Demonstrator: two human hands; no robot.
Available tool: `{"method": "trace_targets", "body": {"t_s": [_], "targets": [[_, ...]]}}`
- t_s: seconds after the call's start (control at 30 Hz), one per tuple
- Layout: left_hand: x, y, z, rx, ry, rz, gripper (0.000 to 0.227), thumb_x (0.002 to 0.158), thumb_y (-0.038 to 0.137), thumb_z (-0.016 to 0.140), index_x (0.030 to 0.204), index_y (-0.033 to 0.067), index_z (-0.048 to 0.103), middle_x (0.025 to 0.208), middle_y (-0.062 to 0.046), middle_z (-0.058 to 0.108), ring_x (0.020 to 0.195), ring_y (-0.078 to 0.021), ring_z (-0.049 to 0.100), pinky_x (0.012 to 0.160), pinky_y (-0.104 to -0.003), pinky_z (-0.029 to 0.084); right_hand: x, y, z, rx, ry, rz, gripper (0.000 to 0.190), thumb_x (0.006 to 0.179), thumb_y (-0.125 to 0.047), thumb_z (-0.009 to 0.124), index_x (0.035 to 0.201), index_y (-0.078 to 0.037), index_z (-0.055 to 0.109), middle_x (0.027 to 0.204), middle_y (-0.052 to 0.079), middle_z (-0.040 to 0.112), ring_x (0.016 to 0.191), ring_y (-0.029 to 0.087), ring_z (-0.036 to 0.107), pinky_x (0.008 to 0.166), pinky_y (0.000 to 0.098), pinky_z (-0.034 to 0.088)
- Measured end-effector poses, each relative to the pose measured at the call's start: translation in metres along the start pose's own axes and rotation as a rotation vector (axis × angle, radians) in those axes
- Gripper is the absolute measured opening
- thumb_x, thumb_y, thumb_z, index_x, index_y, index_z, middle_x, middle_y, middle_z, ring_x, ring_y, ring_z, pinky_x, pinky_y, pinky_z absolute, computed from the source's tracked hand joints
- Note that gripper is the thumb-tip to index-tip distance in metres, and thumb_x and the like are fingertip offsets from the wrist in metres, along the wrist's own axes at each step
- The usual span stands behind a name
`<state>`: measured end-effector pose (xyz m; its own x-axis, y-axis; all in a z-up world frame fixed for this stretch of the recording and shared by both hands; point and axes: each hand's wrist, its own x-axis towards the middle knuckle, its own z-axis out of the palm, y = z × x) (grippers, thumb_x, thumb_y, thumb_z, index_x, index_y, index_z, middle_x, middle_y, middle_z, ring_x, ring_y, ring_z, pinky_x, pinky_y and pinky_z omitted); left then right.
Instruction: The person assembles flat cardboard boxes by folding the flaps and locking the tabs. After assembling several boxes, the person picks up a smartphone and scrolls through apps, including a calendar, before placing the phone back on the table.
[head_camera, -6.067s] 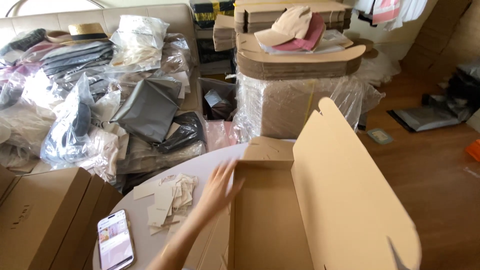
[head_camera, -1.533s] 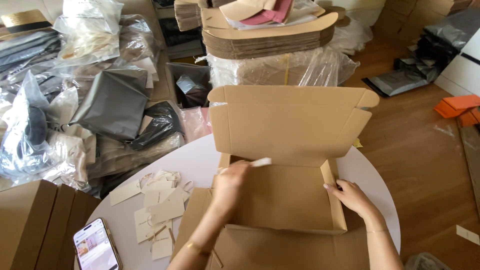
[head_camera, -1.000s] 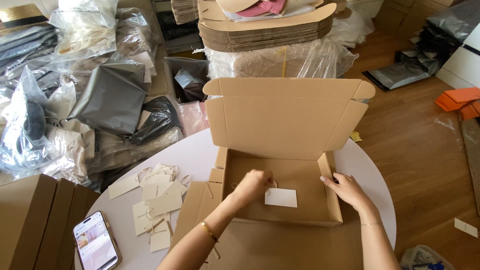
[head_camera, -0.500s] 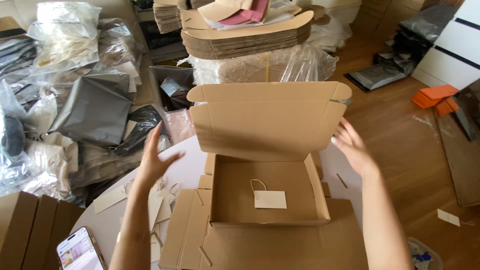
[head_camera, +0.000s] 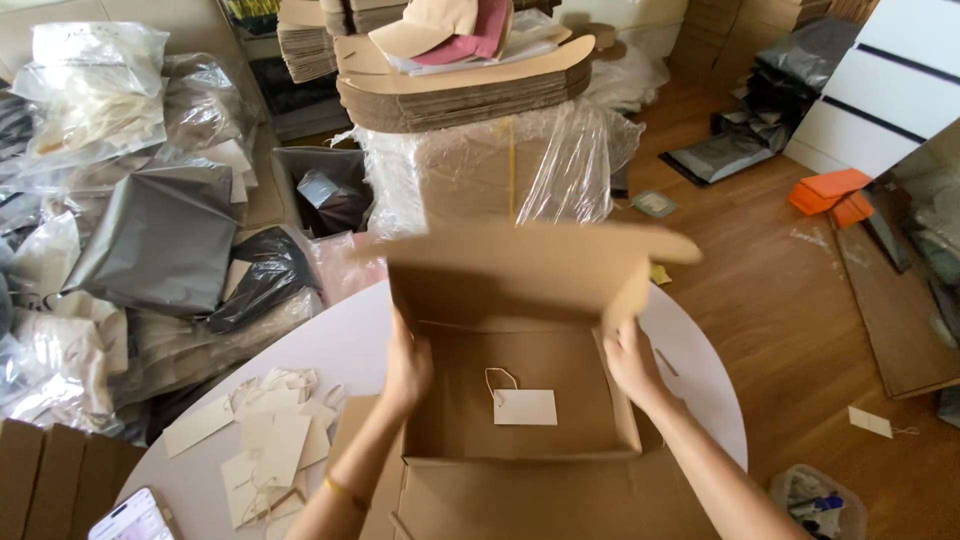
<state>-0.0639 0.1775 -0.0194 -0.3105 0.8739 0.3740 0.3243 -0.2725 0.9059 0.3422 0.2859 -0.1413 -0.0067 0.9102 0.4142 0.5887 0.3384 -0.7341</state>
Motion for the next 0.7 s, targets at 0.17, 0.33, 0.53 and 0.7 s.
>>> {"method": "trace_targets", "body": {"t_s": [0.17, 0.33, 0.53, 0.7], "targets": [[-0.069, -0.034, -0.058, 0.059, -0.272, -0.047, 0.111, 0.063, -0.021, 0.028, 0.164, 0.0243, 0.016, 0.171, -0.010, 0.025, 0.102, -0.0217, 0.065, 0.064, -0.024, 0.048, -0.074, -0.072, -0.058, 0.361, -0.250, -0.259, 0.086, 0.088, 0.016, 0.039, 0.164, -0.007, 0.005, 0.174, 0.008, 0.004, 0.161, 0.022, 0.004, 0.131, 0.0420, -0.001], [-0.088, -0.063, -0.111, 0.410, -0.537, 0.272, 0.065, 0.100, 0.058, 0.024, 0.143, 0.0286, 0.064, 0.167, -0.001, 0.033, 0.160, -0.0313, -0.011, 0.119, -0.066, -0.016, -0.093, -0.022, -0.086, -0.644, -0.324, -0.556, 0.110, 0.069, 0.027, 0.041, 0.158, -0.037, 0.041, 0.166, -0.007, 0.040, 0.160, 0.042, 0.020, 0.108, 0.0682, 0.028], [-0.053, 0.075, -0.093, 1.041, -0.832, -0.162, 0.054, 0.089, 0.068, 0.052, 0.136, 0.0446, 0.063, 0.167, 0.007, 0.024, 0.160, -0.0295, -0.011, 0.122, -0.072, -0.014, -0.079, -0.124, -0.098, -0.976, -0.417, -0.449, 0.047, 0.089, -0.026, 0.054, 0.135, -0.035, 0.061, 0.159, -0.009, 0.040, 0.155, 0.028, 0.024, 0.124, 0.0739, 0.012], [-0.134, -0.005, -0.086, 1.229, -0.324, 0.735, 0.104, 0.049, 0.068, 0.081, 0.142, 0.0322, 0.050, 0.165, -0.013, 0.028, 0.150, -0.0505, 0.021, 0.116, -0.078, 0.013, -0.131, -0.136, -0.099, -0.783, -0.578, -0.321, 0.091, 0.091, -0.080, 0.048, 0.160, -0.029, 0.020, 0.173, 0.001, 0.006, 0.157, 0.036, 0.002, 0.121, 0.0605, 0.008]]}}
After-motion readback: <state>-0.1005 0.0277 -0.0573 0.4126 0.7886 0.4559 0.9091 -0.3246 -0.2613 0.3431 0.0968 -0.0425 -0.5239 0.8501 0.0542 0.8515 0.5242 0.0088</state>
